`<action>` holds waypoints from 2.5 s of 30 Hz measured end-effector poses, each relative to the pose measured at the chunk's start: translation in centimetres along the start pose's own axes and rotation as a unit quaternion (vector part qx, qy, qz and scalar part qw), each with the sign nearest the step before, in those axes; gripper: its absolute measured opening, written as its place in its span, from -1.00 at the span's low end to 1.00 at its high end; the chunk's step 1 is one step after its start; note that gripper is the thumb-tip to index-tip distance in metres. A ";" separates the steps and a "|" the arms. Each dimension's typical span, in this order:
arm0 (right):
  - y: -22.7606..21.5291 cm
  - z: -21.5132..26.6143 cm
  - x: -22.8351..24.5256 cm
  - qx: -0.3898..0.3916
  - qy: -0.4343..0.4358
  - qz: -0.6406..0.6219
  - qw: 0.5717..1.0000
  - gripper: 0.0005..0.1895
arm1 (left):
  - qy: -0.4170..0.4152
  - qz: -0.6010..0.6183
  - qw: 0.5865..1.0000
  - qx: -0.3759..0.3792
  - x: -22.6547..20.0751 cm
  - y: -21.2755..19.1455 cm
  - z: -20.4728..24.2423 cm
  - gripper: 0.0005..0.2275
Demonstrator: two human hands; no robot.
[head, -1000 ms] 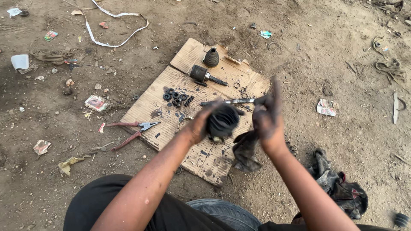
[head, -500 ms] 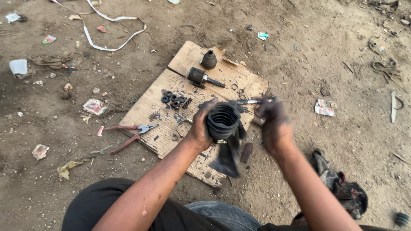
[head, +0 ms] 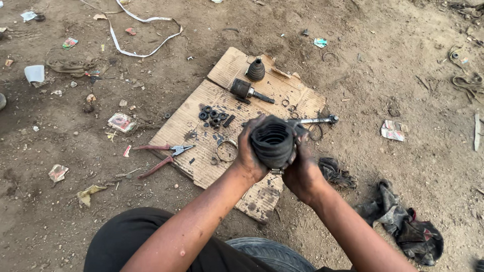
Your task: The person cleans a rubber CV joint boot with a cloth and wipes the interior by hand while sitting on a tire.
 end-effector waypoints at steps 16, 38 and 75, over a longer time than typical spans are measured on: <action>-4.8 -1.0 4.4 -0.137 -0.034 -0.065 0.988 0.02 | -0.061 -0.142 0.988 -0.011 1.4 -2.5 -1.3 -0.39; 4.0 4.7 7.6 -0.052 -0.330 0.731 0.595 -0.67 | 0.087 -0.433 0.897 0.026 -2.7 -0.7 -1.1 -0.26; 4.2 4.5 7.2 0.021 -0.299 0.811 0.502 -0.30 | 0.135 -0.505 0.852 0.003 -4.6 1.4 0.5 -0.43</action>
Point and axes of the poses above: each hand's wrist, its own z-axis away from the middle knuckle, its own y-axis out of the palm, x = y × z, the point moved 3 cm from there along -z, towards the middle knuckle, and after that the axes turned 6 degrees about x, right-handed, at the moved point
